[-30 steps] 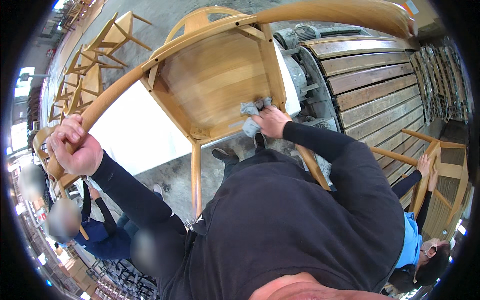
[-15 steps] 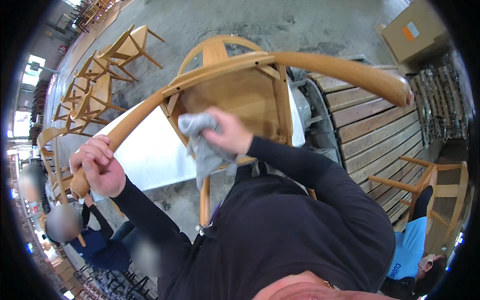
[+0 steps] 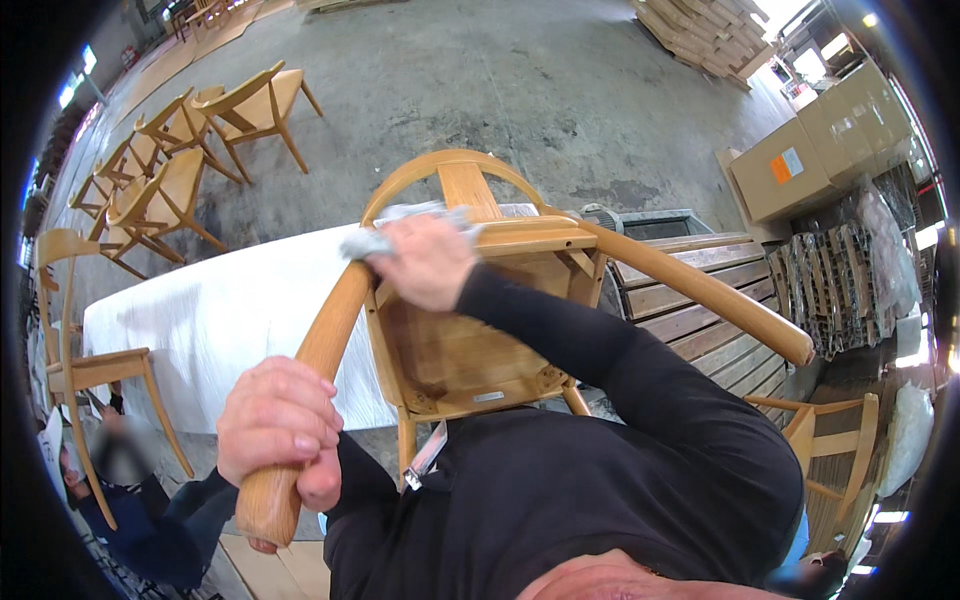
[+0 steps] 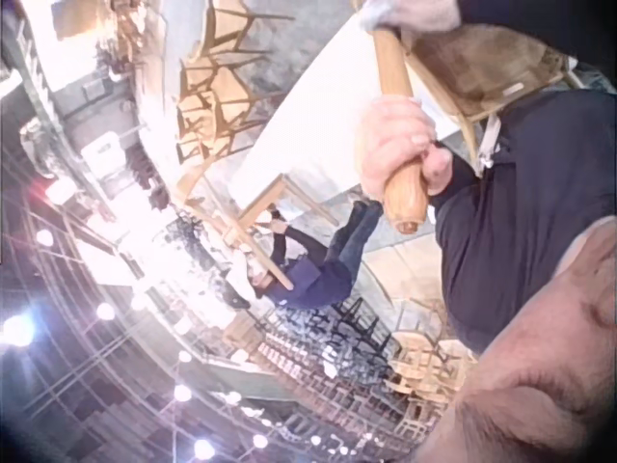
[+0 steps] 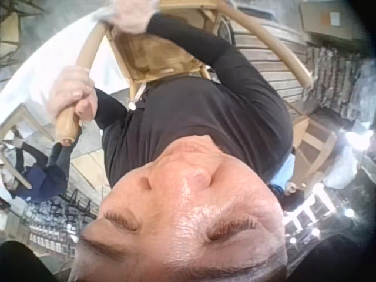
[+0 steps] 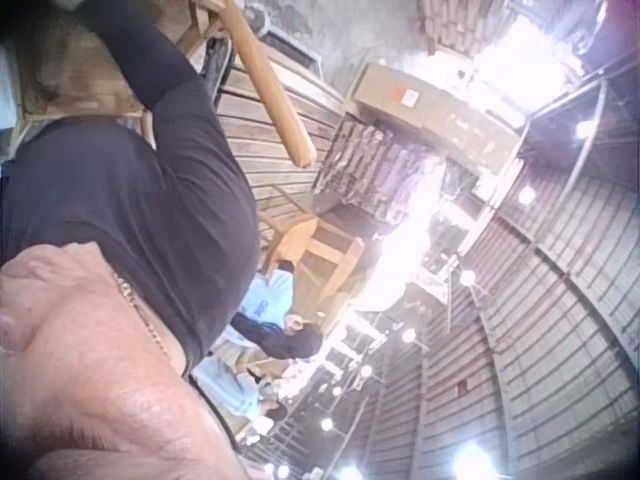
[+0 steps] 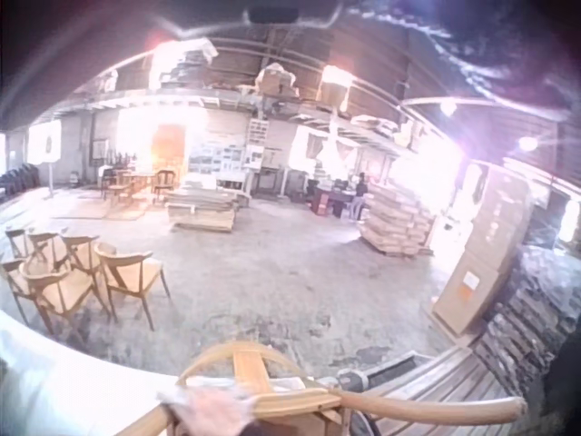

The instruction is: The person picks up a wooden chair, wipes its underside and legs with a cloth, and places it back down. The person repeats this process with another chair, wiping the seat and legs before setting it down.

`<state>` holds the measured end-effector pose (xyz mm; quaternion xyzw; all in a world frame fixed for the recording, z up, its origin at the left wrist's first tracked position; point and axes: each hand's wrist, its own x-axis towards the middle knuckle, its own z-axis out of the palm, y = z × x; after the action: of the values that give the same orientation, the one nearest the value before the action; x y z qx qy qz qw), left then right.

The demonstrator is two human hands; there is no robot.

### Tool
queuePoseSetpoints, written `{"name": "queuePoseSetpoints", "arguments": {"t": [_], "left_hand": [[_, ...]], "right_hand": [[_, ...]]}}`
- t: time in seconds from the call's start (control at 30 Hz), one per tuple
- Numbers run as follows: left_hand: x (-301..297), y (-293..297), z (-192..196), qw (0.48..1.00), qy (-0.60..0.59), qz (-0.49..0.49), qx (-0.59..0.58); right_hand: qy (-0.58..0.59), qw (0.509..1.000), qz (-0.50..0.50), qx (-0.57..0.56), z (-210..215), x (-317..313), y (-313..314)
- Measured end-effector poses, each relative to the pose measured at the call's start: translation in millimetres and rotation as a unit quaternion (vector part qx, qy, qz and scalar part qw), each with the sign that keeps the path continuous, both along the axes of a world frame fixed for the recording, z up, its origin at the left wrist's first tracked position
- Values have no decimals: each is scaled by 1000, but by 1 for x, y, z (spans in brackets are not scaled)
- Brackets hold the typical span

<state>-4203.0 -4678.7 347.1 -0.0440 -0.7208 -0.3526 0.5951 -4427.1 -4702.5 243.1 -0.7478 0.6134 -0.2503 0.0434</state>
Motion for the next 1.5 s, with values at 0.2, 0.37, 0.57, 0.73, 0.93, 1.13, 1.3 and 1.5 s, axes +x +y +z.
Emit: {"name": "queuePoseSetpoints", "arguments": {"t": [0.2,0.37,0.57,0.73,0.93,1.13,1.3,1.5], "left_hand": [[3,-6,3,999,-39,-23,-29],[5,-7,2,998,-47,-17,-35],[0,-7,-1,999,-10,-2,-33],[0,-8,1,999,-17,-16,-43],[1,-7,-2,999,-9,-16,-27],[3,-10,5,999,-32,-38,-23],[5,-13,10,997,-51,-63,-20],[-2,-8,2,999,2,-35,-6]], "right_hand": [[-89,995,-3,39,-19,-27,10],[65,962,-257,71,12,-130,81],[-25,998,-64,-1,3,-44,35],[-228,960,25,162,-11,-16,-65],[-21,976,57,208,-25,-43,-59],[107,933,-240,245,-10,-134,8],[148,922,-277,226,-12,-136,9],[77,978,-86,173,-29,-93,-8]]}}
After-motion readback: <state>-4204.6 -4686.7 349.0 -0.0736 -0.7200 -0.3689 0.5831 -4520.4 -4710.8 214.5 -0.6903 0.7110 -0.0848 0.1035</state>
